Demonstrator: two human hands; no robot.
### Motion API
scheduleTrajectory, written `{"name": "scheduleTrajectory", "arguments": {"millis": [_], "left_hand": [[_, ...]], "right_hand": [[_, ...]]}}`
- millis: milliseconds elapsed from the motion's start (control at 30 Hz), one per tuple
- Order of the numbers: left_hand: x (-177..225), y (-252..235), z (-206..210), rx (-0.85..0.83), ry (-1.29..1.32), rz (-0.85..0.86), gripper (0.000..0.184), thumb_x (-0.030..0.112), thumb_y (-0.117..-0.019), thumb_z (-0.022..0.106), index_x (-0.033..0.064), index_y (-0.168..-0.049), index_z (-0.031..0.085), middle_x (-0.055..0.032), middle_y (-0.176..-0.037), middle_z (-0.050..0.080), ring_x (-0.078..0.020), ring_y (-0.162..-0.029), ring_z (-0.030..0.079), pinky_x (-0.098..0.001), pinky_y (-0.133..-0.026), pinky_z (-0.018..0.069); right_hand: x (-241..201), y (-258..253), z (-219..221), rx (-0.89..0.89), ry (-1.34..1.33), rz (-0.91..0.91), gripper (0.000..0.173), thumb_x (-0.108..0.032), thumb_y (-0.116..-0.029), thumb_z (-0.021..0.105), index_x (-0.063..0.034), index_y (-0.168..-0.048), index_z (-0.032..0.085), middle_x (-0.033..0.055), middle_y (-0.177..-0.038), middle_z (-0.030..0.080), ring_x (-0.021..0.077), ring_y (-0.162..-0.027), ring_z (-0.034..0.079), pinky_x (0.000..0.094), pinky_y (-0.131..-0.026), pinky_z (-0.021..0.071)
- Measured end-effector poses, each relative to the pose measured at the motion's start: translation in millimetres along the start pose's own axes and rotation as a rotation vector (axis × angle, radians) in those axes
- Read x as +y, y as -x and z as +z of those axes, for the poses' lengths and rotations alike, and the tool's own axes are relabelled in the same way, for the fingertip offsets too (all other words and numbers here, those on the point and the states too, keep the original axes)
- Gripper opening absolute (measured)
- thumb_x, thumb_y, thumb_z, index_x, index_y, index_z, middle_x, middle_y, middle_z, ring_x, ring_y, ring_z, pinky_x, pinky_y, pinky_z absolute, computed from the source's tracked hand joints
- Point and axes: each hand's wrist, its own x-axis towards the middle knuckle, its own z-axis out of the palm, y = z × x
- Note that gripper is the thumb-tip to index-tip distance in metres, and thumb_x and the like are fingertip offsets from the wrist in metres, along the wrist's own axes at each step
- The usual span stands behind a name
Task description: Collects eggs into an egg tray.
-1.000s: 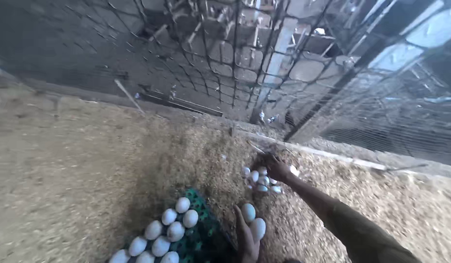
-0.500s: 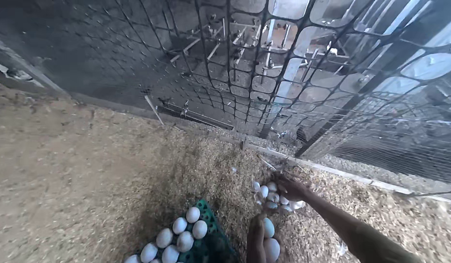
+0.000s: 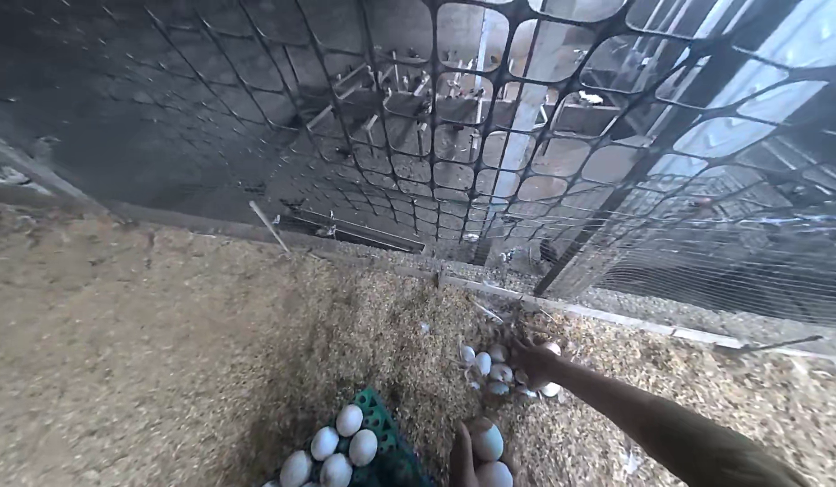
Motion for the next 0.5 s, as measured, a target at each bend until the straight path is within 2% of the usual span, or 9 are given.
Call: {"name": "scheduleTrajectory", "arguments": {"millis": [67, 167, 233, 267, 333, 400, 467, 500], "left_hand": [[2, 3, -3, -0.032, -0.016, -0.001, 0.061, 0.053, -0.1062, 0.020, 0.0105, -0.112, 0.063, -0.0025, -0.096, 0.074, -0.0122, -0.071, 0.071, -0.0294, -0.066, 0.0614], [3, 6, -3, -0.043, -0.041, 0.010, 0.061, 0.052, -0.1065, 0.021, 0.0084, -0.111, 0.063, -0.0024, -0.093, 0.074, -0.0121, -0.070, 0.070, -0.0292, -0.065, 0.0612], [4, 6, -4, -0.020, -0.058, -0.007, 0.061, 0.049, -0.1070, 0.020, 0.0062, -0.112, 0.062, -0.0030, -0.087, 0.074, -0.0128, -0.068, 0.071, -0.0299, -0.065, 0.0616], [4, 6, -4, 0.006, -0.087, -0.030, 0.059, 0.045, -0.1072, 0.018, 0.0047, -0.112, 0.062, -0.0037, -0.085, 0.073, -0.0131, -0.067, 0.070, -0.0302, -0.065, 0.0614], [5, 3, -4, 0.083, -0.203, -0.103, 0.054, 0.034, -0.1081, 0.018, 0.0010, -0.114, 0.060, -0.0063, -0.086, 0.068, -0.0146, -0.068, 0.067, -0.0325, -0.066, 0.0604], [0, 1, -4, 0.143, -0.359, -0.179, 0.049, 0.030, -0.1101, 0.024, -0.0008, -0.118, 0.061, -0.0110, -0.090, 0.067, -0.0178, -0.070, 0.067, -0.0365, -0.067, 0.0597], [0, 0, -3, 0.159, -0.535, -0.229, 0.045, 0.029, -0.1112, 0.031, -0.0010, -0.123, 0.063, -0.0161, -0.104, 0.066, -0.0215, -0.084, 0.066, -0.0415, -0.078, 0.0578], [2, -1, 0, 0.156, -0.595, -0.243, 0.043, 0.029, -0.1106, 0.036, -0.0017, -0.125, 0.063, -0.0192, -0.115, 0.065, -0.0246, -0.099, 0.065, -0.0447, -0.090, 0.0540]], "right_hand": [[-3, -5, 2, -0.006, -0.003, 0.044, 0.073, -0.021, -0.0820, 0.084, -0.0123, -0.148, 0.055, 0.0278, -0.167, 0.016, 0.0575, -0.145, 0.029, 0.0738, -0.103, 0.0417], [5, -16, 7, -0.013, -0.011, 0.047, 0.070, -0.023, -0.0813, 0.085, -0.0141, -0.145, 0.058, 0.0297, -0.166, 0.018, 0.0581, -0.139, 0.037, 0.0720, -0.100, 0.0457], [12, -15, 7, 0.013, -0.079, 0.016, 0.071, -0.024, -0.0796, 0.087, -0.0117, -0.144, 0.059, 0.0295, -0.166, 0.019, 0.0575, -0.137, 0.041, 0.0717, -0.102, 0.0443], [15, -12, 5, 0.048, -0.115, -0.007, 0.072, -0.027, -0.0805, 0.086, -0.0106, -0.144, 0.058, 0.0292, -0.164, 0.025, 0.0551, -0.135, 0.045, 0.0702, -0.103, 0.0440], [17, 5, -1, 0.166, -0.194, -0.085, 0.066, -0.034, -0.0845, 0.083, -0.0074, -0.140, 0.060, 0.0267, -0.149, 0.050, 0.0472, -0.132, 0.052, 0.0646, -0.109, 0.0421], [5, 37, -2, 0.288, -0.329, -0.209, 0.057, -0.036, -0.0874, 0.080, -0.0023, -0.131, 0.065, 0.0224, -0.137, 0.061, 0.0425, -0.134, 0.051, 0.0590, -0.114, 0.0384], [-19, 69, 2, 0.365, -0.528, -0.346, 0.051, -0.033, -0.0864, 0.082, -0.0018, -0.125, 0.070, 0.0194, -0.135, 0.064, 0.0392, -0.136, 0.050, 0.0539, -0.116, 0.0380], [-31, 84, 5, 0.375, -0.607, -0.402, 0.048, -0.031, -0.0849, 0.082, -0.0026, -0.122, 0.072, 0.0206, -0.136, 0.063, 0.0384, -0.134, 0.051, 0.0524, -0.115, 0.0406]]}}
